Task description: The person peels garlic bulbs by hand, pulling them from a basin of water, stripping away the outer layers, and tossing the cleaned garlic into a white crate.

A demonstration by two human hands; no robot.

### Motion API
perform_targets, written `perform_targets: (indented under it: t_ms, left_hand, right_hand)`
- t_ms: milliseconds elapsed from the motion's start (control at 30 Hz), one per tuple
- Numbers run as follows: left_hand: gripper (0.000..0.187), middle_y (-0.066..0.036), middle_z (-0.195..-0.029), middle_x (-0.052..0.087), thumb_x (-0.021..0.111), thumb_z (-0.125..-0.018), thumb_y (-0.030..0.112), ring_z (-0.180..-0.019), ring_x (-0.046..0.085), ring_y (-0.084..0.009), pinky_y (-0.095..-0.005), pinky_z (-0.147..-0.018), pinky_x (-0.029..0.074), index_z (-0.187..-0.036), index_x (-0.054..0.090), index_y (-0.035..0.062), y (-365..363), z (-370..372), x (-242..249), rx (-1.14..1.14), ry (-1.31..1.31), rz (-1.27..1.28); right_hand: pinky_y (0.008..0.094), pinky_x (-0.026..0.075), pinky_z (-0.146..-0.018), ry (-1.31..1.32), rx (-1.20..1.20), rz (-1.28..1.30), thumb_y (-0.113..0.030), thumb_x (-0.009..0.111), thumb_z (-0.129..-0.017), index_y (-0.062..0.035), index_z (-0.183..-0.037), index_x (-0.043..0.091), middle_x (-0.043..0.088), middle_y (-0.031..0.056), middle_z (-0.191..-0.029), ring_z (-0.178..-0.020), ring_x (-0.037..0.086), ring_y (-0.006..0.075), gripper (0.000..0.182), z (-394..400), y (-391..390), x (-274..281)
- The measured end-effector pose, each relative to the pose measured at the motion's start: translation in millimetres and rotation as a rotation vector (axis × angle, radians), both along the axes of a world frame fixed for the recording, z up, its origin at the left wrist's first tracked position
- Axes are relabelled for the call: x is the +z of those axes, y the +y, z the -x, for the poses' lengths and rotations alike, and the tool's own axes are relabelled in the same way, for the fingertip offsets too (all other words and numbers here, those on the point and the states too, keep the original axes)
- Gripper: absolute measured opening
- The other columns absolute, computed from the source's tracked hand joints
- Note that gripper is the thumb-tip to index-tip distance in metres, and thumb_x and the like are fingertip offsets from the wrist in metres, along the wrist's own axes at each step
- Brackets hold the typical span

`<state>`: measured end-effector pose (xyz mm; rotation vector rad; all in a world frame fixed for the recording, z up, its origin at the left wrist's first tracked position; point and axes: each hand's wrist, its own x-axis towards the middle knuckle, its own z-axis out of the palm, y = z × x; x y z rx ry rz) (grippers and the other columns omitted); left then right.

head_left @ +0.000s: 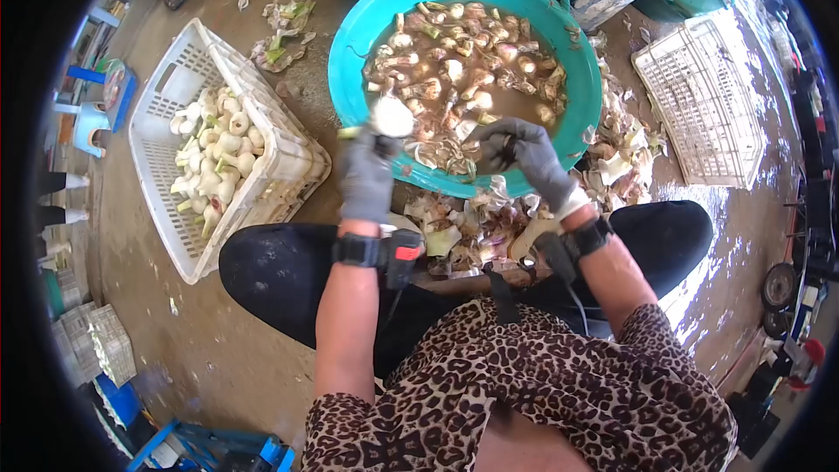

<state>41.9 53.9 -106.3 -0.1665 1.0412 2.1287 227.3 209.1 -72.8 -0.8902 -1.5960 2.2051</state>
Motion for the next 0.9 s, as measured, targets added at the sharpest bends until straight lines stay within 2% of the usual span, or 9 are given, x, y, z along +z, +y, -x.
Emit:
perform_targets:
  t_ms: [67, 133, 367, 500, 567, 633, 767, 800, 900]
  left_hand:
    - [0.028, -0.011, -0.094, 0.056, 0.051, -0.083, 0.019, -0.077, 0.054, -0.0180, -0.0281, -0.068, 0.049, -0.100, 0.049, -0.0034, -13.9, 23.9, 49.3, 0.260, -0.064, -0.452]
    - [0.051, -0.016, -0.104, 0.050, 0.046, -0.084, 0.031, -0.086, 0.051, -0.0190, -0.0301, -0.075, 0.046, -0.115, 0.038, -0.0082, -32.8, 37.6, 89.5, 0.059, 0.049, -0.808]
    - [0.041, -0.010, -0.095, 0.056, 0.048, -0.084, 0.029, -0.077, 0.055, -0.0181, -0.0316, -0.070, 0.047, -0.114, 0.046, 0.0008, -15.9, 12.8, 54.5, -0.112, -0.016, -0.404]
    - [0.036, -0.008, -0.089, 0.056, 0.049, -0.084, 0.025, -0.074, 0.055, -0.0157, -0.0287, -0.067, 0.048, -0.110, 0.048, 0.0004, -1.8, -8.4, 41.7, -0.201, 0.136, -0.111]
    - [0.038, -0.009, -0.091, 0.054, 0.054, -0.081, 0.025, -0.076, 0.055, -0.0152, -0.0271, -0.068, 0.048, -0.110, 0.049, 0.0023, 6.4, -15.3, 37.3, -0.242, 0.215, -0.024]
    - [0.049, -0.011, -0.102, 0.051, 0.061, -0.074, 0.023, -0.085, 0.054, -0.0195, -0.0313, -0.074, 0.047, -0.116, 0.044, 0.0045, 18.7, -26.1, 20.5, -0.367, 0.720, 0.356]
    - [0.069, -0.012, -0.111, 0.047, 0.070, -0.061, 0.015, -0.100, 0.048, -0.0266, -0.0349, -0.086, 0.041, -0.121, 0.036, 0.0062, 33.1, -58.3, -3.5, -0.341, 1.300, 0.465]
    - [0.074, -0.012, -0.113, 0.047, 0.071, -0.058, 0.012, -0.103, 0.046, -0.0279, -0.0348, -0.089, 0.038, -0.122, 0.034, 0.0067, 32.8, -61.5, -3.6, -0.306, 1.489, 0.513]
    - [0.076, -0.013, -0.113, 0.046, 0.073, -0.054, 0.009, -0.106, 0.045, -0.0275, -0.0321, -0.090, 0.037, -0.121, 0.036, 0.0070, 27.6, -59.7, 5.3, -0.468, 1.352, 0.520]
  right_hand:
    - [0.0264, 0.046, -0.061, -0.393, 0.120, -0.361, -0.014, 0.055, -0.077, -0.0055, -0.097, 0.057, 0.060, 0.0077, -0.074, -0.064, 0.057, 0.0169, 0.022, -5.6, 43.3, -31.1]
    - [0.0308, 0.045, -0.072, -0.786, 0.218, -0.833, -0.022, 0.059, -0.073, -0.0097, -0.100, 0.057, 0.060, 0.0096, -0.085, -0.078, 0.058, 0.0231, 0.030, -7.2, 71.8, -51.5]
    - [0.0358, 0.041, -0.086, -1.190, 0.525, -1.025, -0.026, 0.059, -0.069, -0.0180, -0.109, 0.051, 0.040, 0.0104, -0.123, -0.110, 0.043, 0.0272, 0.042, 42.4, 60.6, -99.5]
    - [0.0341, 0.041, -0.085, -1.244, 0.594, -0.916, -0.029, 0.058, -0.070, -0.0184, -0.101, 0.058, 0.052, 0.0084, -0.110, -0.105, 0.048, 0.0262, 0.033, 43.9, 53.1, -85.4]
    - [0.0344, 0.042, -0.082, -1.185, 0.525, -0.983, -0.033, 0.060, -0.069, -0.0187, -0.099, 0.060, 0.057, 0.0083, -0.100, -0.100, 0.051, 0.0261, 0.033, 29.0, 55.2, -93.8]
    - [0.0328, 0.045, -0.077, -0.841, 0.272, -0.692, -0.033, 0.064, -0.068, -0.0192, -0.099, 0.059, 0.060, 0.0074, -0.093, -0.088, 0.057, 0.0232, 0.034, 17.5, 57.7, -100.3]
    - [0.0234, 0.044, -0.059, -0.074, -0.012, 0.215, -0.022, 0.061, -0.076, -0.0044, -0.087, 0.060, 0.057, -0.0004, -0.070, -0.066, 0.054, 0.0086, 0.020, 16.3, 12.6, -39.8]
    - [0.0234, 0.044, -0.059, -0.067, -0.008, 0.213, -0.022, 0.061, -0.076, -0.0044, -0.087, 0.060, 0.057, -0.0004, -0.070, -0.066, 0.054, 0.0086, 0.020, 20.4, 1.7, -27.1]
    - [0.0220, 0.040, -0.050, -0.059, -0.057, 0.154, -0.024, 0.060, -0.078, -0.0052, -0.085, 0.057, 0.053, -0.0020, -0.063, -0.056, 0.050, 0.0078, 0.020, 25.7, -14.7, -10.2]
